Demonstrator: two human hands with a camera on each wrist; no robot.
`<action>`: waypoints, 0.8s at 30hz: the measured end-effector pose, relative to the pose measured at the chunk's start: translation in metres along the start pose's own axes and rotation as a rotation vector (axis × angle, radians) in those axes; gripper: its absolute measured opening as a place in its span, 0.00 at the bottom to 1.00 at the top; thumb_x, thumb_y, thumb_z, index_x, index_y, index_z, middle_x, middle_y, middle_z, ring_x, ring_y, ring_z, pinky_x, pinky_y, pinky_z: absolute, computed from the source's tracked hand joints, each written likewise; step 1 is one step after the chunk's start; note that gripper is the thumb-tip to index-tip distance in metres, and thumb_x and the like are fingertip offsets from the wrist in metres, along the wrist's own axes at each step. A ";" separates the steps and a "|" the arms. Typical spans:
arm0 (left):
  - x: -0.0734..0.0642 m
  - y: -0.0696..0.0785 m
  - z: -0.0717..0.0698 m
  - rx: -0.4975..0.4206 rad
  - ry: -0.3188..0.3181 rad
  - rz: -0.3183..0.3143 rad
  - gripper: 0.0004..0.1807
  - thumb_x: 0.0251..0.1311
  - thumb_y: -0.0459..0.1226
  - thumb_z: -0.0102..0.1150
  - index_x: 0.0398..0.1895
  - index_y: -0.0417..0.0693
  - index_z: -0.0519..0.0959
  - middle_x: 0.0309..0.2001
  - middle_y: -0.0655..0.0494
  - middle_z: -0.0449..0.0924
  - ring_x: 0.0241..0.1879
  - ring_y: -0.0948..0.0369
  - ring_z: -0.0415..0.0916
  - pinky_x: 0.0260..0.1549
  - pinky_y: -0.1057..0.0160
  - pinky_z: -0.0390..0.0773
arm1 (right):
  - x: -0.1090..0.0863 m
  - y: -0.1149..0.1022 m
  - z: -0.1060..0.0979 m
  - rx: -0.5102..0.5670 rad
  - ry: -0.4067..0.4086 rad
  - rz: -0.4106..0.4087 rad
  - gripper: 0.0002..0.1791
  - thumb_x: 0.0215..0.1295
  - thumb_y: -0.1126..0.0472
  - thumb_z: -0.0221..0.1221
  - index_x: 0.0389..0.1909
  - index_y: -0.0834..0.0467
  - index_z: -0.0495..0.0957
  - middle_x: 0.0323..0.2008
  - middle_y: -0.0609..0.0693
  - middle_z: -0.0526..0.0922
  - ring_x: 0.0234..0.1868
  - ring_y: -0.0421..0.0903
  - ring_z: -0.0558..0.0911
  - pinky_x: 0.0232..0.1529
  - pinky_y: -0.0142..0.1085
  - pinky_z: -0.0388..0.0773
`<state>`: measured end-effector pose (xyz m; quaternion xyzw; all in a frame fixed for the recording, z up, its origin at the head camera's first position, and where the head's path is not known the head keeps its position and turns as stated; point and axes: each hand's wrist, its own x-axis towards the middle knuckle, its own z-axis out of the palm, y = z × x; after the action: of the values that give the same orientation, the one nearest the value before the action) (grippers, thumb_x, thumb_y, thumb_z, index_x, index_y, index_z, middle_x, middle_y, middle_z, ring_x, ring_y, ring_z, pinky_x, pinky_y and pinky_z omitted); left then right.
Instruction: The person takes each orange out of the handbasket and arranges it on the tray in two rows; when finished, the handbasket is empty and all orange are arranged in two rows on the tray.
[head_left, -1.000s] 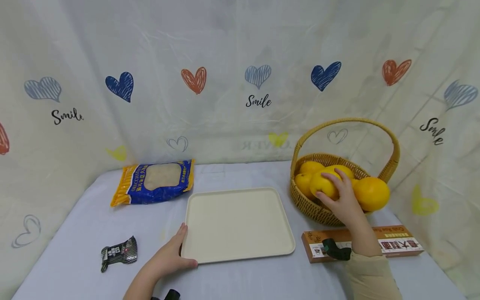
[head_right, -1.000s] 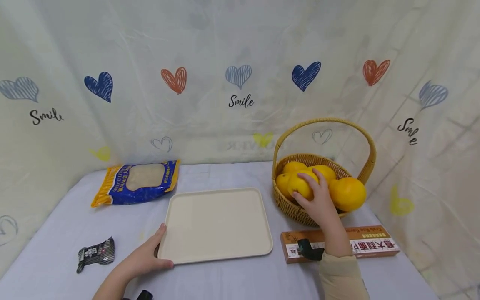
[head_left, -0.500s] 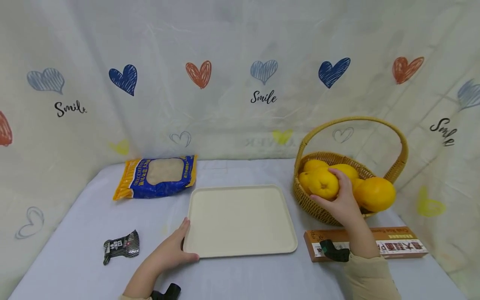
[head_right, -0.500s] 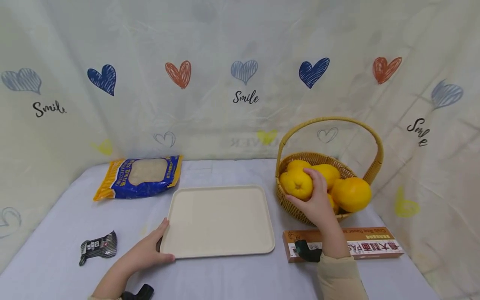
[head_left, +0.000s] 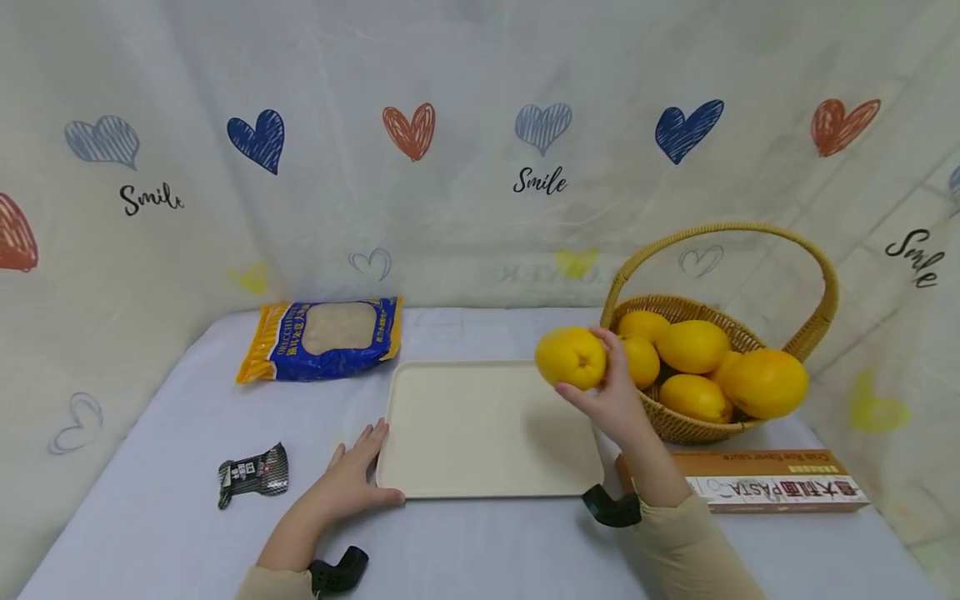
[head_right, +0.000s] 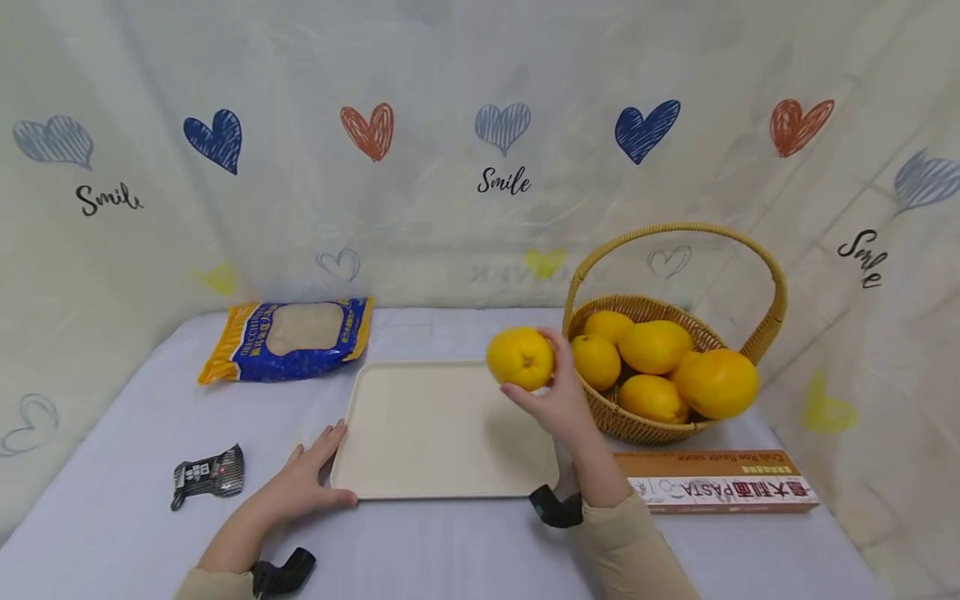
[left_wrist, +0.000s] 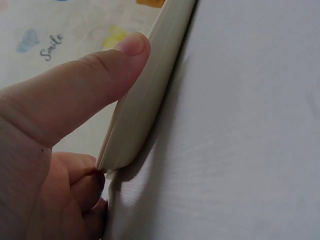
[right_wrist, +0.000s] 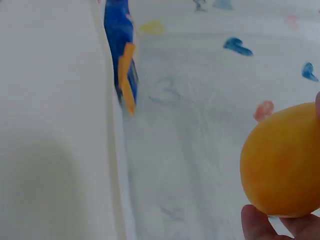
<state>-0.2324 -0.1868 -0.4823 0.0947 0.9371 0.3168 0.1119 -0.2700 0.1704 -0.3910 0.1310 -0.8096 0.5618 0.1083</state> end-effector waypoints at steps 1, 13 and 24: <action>0.001 0.000 0.000 -0.004 0.002 0.005 0.64 0.31 0.58 0.70 0.70 0.42 0.47 0.71 0.45 0.47 0.70 0.46 0.41 0.64 0.37 0.33 | 0.006 -0.003 0.011 0.021 -0.029 0.016 0.45 0.52 0.66 0.63 0.66 0.54 0.46 0.59 0.57 0.61 0.50 0.45 0.68 0.47 0.30 0.72; 0.004 -0.002 -0.001 0.007 0.005 0.008 0.65 0.29 0.60 0.69 0.70 0.42 0.47 0.70 0.43 0.50 0.70 0.46 0.44 0.65 0.39 0.34 | 0.062 0.001 0.131 0.004 -0.229 0.133 0.41 0.51 0.54 0.65 0.66 0.45 0.57 0.64 0.51 0.60 0.57 0.50 0.68 0.58 0.47 0.70; -0.001 0.001 -0.003 -0.016 -0.024 0.004 0.63 0.31 0.57 0.70 0.70 0.41 0.49 0.70 0.42 0.50 0.70 0.44 0.43 0.64 0.38 0.34 | 0.071 0.017 0.179 -0.031 -0.300 0.262 0.41 0.52 0.52 0.64 0.67 0.49 0.56 0.65 0.50 0.64 0.59 0.50 0.68 0.63 0.47 0.64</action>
<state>-0.2321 -0.1885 -0.4792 0.0994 0.9329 0.3235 0.1234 -0.3479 0.0018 -0.4445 0.1051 -0.8354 0.5326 -0.0854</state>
